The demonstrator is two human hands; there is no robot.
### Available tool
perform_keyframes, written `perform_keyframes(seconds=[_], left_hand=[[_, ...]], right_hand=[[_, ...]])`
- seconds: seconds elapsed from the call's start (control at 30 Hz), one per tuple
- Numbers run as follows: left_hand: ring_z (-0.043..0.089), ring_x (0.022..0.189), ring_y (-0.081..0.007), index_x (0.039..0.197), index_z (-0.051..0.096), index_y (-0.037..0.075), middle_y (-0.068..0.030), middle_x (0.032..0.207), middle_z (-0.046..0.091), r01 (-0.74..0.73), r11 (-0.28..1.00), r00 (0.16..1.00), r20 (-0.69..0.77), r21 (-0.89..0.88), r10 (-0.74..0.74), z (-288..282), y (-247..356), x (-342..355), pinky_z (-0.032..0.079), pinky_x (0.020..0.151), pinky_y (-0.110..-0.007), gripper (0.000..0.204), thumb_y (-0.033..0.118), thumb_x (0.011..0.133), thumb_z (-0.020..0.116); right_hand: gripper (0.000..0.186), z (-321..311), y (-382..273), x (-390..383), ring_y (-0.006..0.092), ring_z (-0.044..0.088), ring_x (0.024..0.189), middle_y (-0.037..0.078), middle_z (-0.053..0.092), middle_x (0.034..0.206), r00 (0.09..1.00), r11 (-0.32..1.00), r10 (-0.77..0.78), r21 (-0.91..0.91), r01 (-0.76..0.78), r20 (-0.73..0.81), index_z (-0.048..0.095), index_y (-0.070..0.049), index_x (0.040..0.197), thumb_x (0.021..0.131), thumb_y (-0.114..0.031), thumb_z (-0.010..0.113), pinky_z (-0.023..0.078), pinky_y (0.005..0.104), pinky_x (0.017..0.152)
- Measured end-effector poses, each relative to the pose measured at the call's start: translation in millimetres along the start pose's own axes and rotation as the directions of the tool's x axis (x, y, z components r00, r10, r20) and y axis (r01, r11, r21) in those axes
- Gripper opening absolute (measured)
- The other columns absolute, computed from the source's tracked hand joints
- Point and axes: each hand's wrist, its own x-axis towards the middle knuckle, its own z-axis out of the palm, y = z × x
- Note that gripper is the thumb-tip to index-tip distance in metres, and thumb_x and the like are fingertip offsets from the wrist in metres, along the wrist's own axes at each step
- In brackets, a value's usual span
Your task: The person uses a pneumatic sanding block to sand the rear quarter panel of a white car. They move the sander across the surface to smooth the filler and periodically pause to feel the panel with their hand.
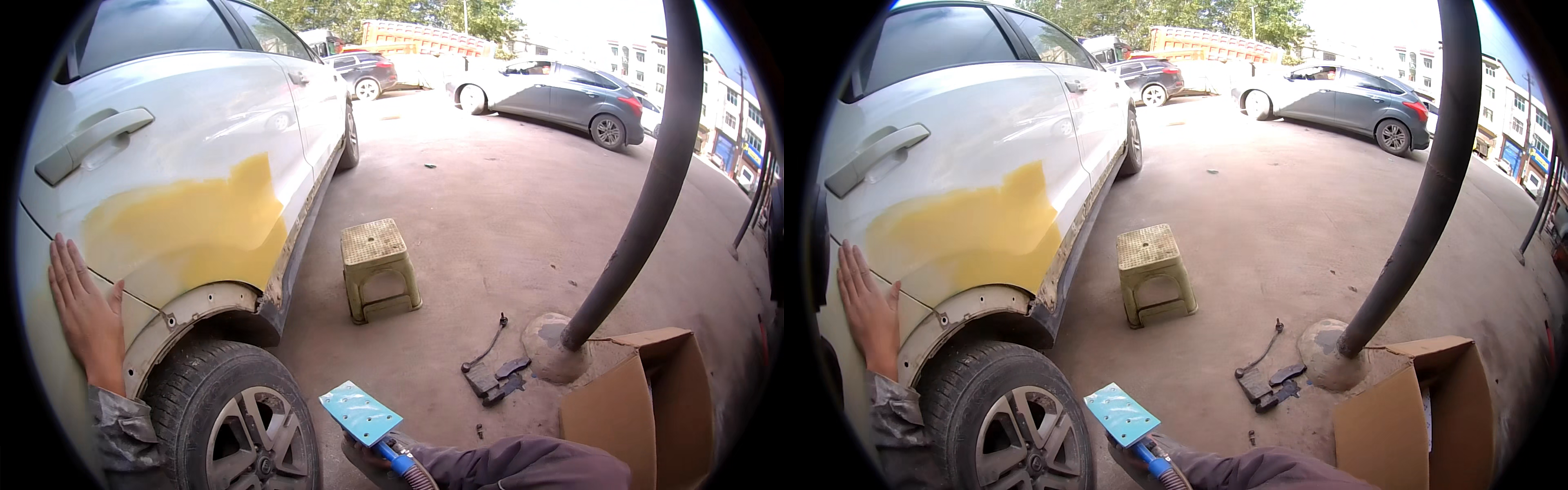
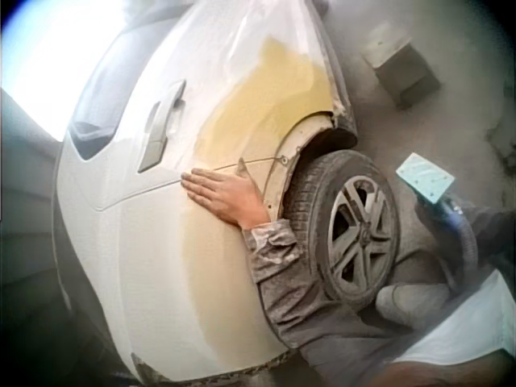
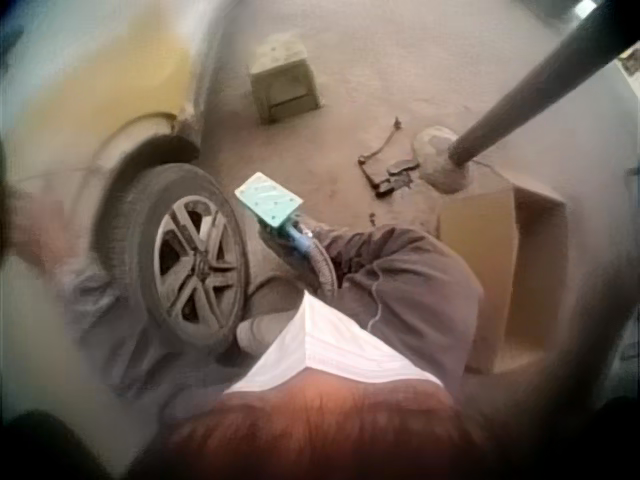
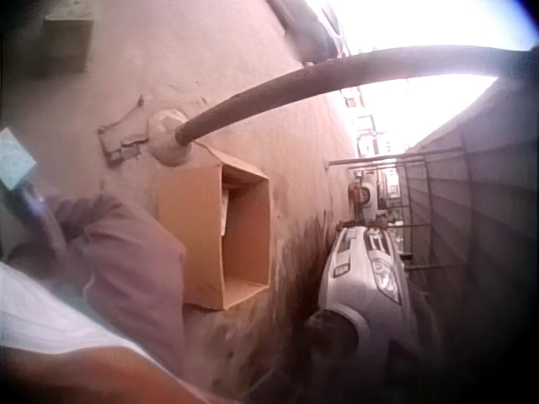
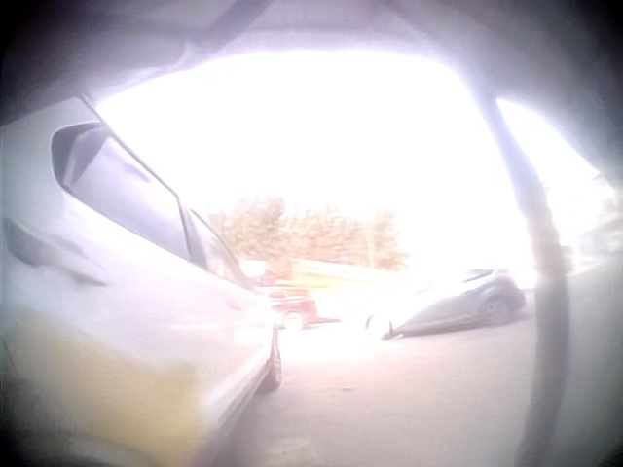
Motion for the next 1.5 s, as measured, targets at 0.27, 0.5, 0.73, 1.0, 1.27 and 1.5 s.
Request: perform_keyframes(seconds=[0.27,0.5,0.73,1.0,1.27,1.5], left_hand=[[0.013,0.154,-0.0253,0.156,0.018,-0.002,-0.0150,0.165,0.017,0.084,0.991,0.991,0.092,0.107,-0.094,-12.7,2.7,-4.3,0.012,0.127,-0.037,0.086,0.056,0.099,0.044],[0.009,0.154,-0.0289,0.157,0.017,-0.001,-0.0174,0.166,0.010,-0.142,0.989,0.989,-0.046,0.044,0.144,52.8,15.2,-30.9,0.006,0.127,-0.041,0.092,0.063,0.096,0.040],[0.006,0.155,-0.0300,0.158,0.018,0.001,-0.0167,0.167,0.008,-0.286,0.958,0.954,-0.081,0.032,0.288,92.4,-7.2,-60.3,0.002,0.127,-0.042,0.100,0.068,0.090,0.048],[0.011,0.154,-0.0340,0.155,0.016,-0.007,-0.0221,0.165,0.011,-0.141,0.989,0.965,-0.228,-0.045,0.127,46.6,-87.3,-87.9,0.010,0.126,-0.044,0.103,0.058,0.087,0.059],[0.013,0.152,-0.0411,0.153,0.018,-0.011,-0.0274,0.163,0.014,-0.195,0.977,0.959,-0.190,0.089,0.208,50.9,-126.2,-127.9,0.013,0.125,-0.051,0.104,0.062,0.087,0.054],[0.012,0.153,-0.0386,0.152,0.027,-0.008,-0.0251,0.163,0.016,-0.293,0.956,0.939,-0.177,0.032,0.294,72.0,-3.3,-76.8,0.009,0.125,-0.049,0.109,0.073,0.082,0.050]], right_hand=[[0.041,-9.8,4.1,6.1,0.0288,0.059,0.112,0.011,0.059,0.131,1.000,1.000,-0.003,-0.002,0.003,-0.009,0.054,-0.010,0.137,0.099,-0.023,0.060,0.053,0.0442,0.092],[0.041,2.9,0.2,17.5,0.0281,0.058,0.112,0.010,0.059,0.132,1.000,0.999,-0.002,-0.043,0.003,0.016,0.055,-0.011,0.137,0.098,-0.023,0.061,0.053,0.0443,0.093],[0.042,-7.1,1.4,33.9,0.0273,0.058,0.113,0.008,0.059,0.133,0.998,0.997,0.057,-0.057,-0.054,0.037,0.055,-0.011,0.137,0.097,-0.022,0.062,0.052,0.0444,0.093],[0.043,-41.0,-15.0,-1.2,0.0265,0.057,0.113,0.007,0.059,0.133,0.998,0.988,0.044,0.148,-0.051,0.047,0.055,-0.012,0.137,0.096,-0.022,0.064,0.052,0.0446,0.095],[0.044,-62.9,-38.7,-0.4,0.0256,0.057,0.114,0.005,0.059,0.134,0.991,0.969,0.109,0.229,-0.088,-0.080,0.056,-0.013,0.137,0.095,-0.022,0.065,0.051,0.0447,0.096],[0.045,-37.4,-39.8,4.5,0.0242,0.056,0.116,0.002,0.060,0.133,0.989,0.964,0.108,0.254,-0.080,-0.101,0.056,-0.015,0.137,0.093,-0.019,0.067,0.049,0.0433,0.098]])
